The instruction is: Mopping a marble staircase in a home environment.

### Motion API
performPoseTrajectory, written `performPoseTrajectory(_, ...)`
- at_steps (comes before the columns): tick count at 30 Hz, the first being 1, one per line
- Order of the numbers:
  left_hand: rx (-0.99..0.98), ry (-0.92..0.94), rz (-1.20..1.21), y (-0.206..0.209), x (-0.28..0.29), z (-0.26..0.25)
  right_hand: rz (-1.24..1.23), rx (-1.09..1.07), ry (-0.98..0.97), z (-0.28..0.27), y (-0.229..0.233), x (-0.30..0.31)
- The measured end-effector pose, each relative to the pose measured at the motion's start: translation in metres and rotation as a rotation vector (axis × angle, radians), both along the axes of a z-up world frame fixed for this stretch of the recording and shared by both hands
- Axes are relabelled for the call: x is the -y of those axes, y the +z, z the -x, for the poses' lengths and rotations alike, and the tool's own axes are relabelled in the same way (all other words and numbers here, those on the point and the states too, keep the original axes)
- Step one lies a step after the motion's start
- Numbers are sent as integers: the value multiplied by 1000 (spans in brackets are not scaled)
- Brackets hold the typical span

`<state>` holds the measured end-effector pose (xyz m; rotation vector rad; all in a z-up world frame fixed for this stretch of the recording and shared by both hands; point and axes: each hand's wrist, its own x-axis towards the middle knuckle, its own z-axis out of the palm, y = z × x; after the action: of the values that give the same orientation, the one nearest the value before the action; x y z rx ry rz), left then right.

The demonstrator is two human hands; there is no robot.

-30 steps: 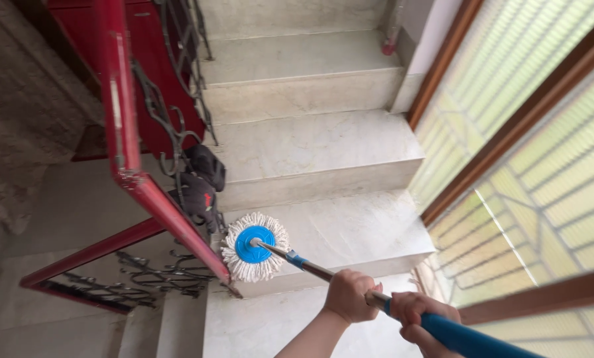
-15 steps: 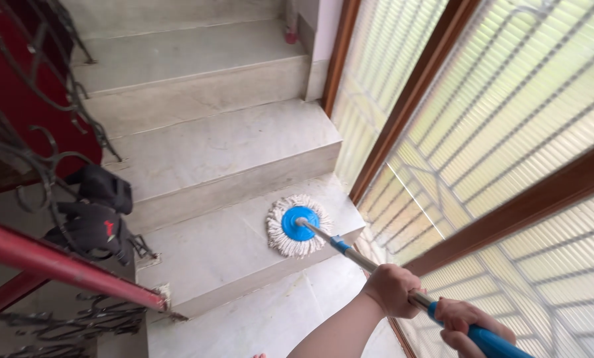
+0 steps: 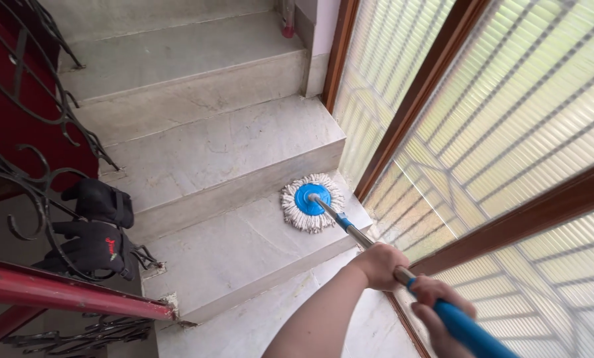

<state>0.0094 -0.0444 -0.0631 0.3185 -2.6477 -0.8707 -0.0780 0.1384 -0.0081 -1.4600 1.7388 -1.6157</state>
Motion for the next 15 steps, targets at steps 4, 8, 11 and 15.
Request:
performPoseTrajectory(4,-142,41,-24,6,-7,-22,82,-52,72,-22,17,-4)
performPoseTrajectory(8,-117,-69,-55,28,-44,-7,26,-96,-90,41,-5,-51)
performPoseTrajectory(11,-222,-93,-143,47,-67,0,-42,-113,-236,45,12,-72)
performPoseTrajectory(15,-141,-140,-153,28,-54,6,-9,-21,-326,-6,42,-49)
